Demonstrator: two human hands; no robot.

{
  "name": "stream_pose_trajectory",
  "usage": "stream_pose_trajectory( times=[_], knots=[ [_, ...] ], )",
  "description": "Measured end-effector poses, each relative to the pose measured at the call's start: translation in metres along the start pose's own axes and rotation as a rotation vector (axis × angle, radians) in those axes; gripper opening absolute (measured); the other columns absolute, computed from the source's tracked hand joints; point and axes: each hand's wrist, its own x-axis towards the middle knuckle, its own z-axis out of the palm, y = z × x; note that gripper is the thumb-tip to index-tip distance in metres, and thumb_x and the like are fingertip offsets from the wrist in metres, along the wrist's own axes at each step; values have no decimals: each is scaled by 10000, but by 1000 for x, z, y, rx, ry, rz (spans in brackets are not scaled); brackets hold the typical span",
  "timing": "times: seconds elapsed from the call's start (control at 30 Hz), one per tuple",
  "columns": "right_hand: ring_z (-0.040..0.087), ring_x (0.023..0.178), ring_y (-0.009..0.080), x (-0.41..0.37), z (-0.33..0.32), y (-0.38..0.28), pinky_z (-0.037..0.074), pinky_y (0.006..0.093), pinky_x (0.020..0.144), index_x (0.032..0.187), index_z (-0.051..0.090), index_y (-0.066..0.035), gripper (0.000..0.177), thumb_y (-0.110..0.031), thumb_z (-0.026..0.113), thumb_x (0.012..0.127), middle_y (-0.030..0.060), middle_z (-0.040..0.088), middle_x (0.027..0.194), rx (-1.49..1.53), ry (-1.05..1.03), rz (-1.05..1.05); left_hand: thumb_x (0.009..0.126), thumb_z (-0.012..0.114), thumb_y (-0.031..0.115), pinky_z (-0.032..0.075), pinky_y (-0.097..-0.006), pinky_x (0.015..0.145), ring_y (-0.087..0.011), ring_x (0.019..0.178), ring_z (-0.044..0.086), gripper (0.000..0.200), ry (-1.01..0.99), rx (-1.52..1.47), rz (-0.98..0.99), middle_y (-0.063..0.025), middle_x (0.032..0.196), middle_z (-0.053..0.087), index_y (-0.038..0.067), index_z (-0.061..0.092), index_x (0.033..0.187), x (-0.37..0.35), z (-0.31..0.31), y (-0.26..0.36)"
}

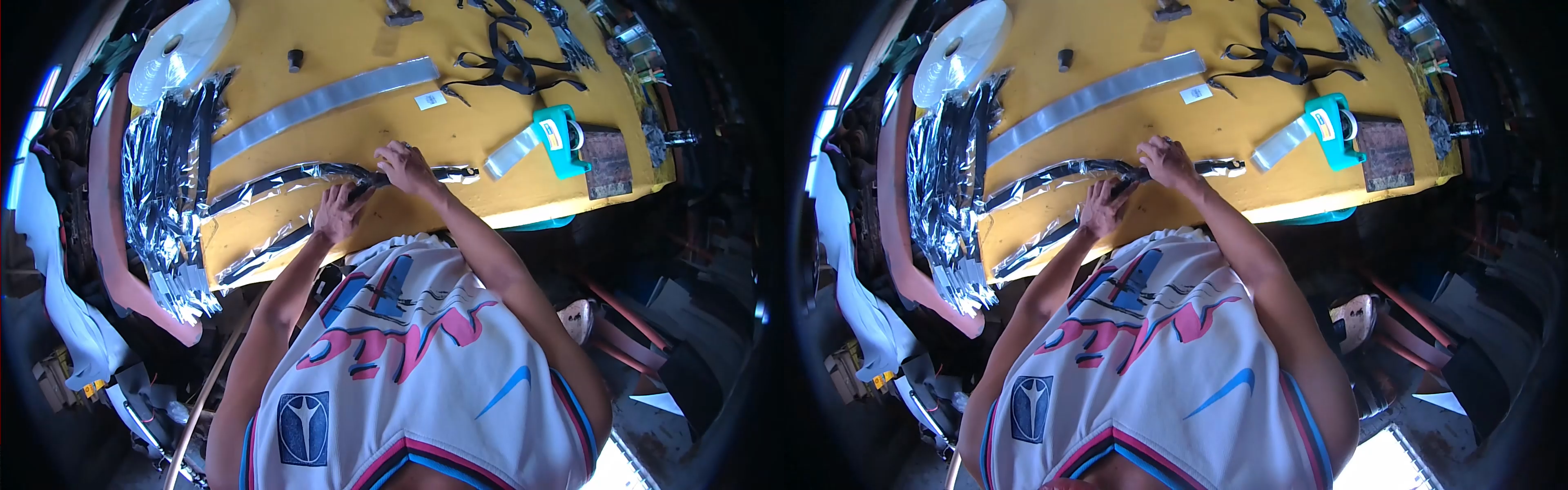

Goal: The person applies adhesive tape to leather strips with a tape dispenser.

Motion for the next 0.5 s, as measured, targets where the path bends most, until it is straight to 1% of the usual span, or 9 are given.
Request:
stream_pose_trajectory(
  times=[0.03,0.1,0.2,0.23,0.27,0.33,0.37,0.43,0.5],
  knots=[
    [628,1022,349,-3,-2,-5,490,481,901,1073,652,-122,221,-226,687,881,123,641,1055,0,0,-4,819,713,217,440,-479,951,-332,1166,505,648,1,4,3,-133,1291,505,305,558,1442,0,0,0],
    [633,985,342,-13,-6,-13,500,466,863,978,670,-95,135,-174,687,870,115,644,990,45,8,-136,816,716,217,439,-481,956,-333,1180,501,653,4,8,4,-132,1299,503,305,556,1443,-2,0,0],
    [634,947,340,-24,5,-14,504,453,833,921,680,-88,100,-155,700,850,117,638,933,-4,-14,-165,809,720,208,437,-487,968,-334,1194,500,661,-1,-30,-4,-126,1308,503,315,558,1441,1,1,0],
    [628,955,336,-26,11,-13,492,480,828,932,679,-93,104,-152,695,848,113,637,953,-3,42,-178,806,721,206,438,-489,968,-334,1194,500,658,13,-22,0,-125,1312,500,320,563,1434,0,1,1],
    [628,955,336,-27,15,-12,492,480,828,932,679,-93,104,-152,695,848,113,637,953,1,43,-181,803,722,203,439,-490,968,-333,1194,500,655,24,-13,4,-123,1317,497,325,567,1427,-1,0,1],
    [622,967,332,-30,14,-15,481,505,835,937,680,-89,105,-144,687,847,107,635,970,-16,83,-155,803,720,201,441,-492,967,-334,1192,501,653,8,-10,-2,-125,1321,492,328,568,1425,-2,-1,1],
    [622,967,332,-33,11,-16,481,505,835,937,680,-89,105,-144,687,847,107,635,970,-17,86,-153,803,718,198,442,-494,966,-335,1191,501,650,-3,-11,-5,-126,1325,487,331,568,1422,-1,-1,1],
    [621,1007,325,-37,4,-16,477,513,855,960,690,-94,120,-139,673,850,100,640,1001,-97,67,-70,800,718,190,445,-495,964,-339,1191,500,655,2,2,5,-128,1329,481,330,566,1421,-1,1,0],
    [624,1025,326,-41,-12,-6,482,503,880,976,692,-88,138,-149,682,852,104,646,1021,-68,75,-25,796,718,182,447,-495,962,-343,1190,499,659,8,14,16,-130,1333,476,328,564,1421,-1,3,-1]
  ],
)
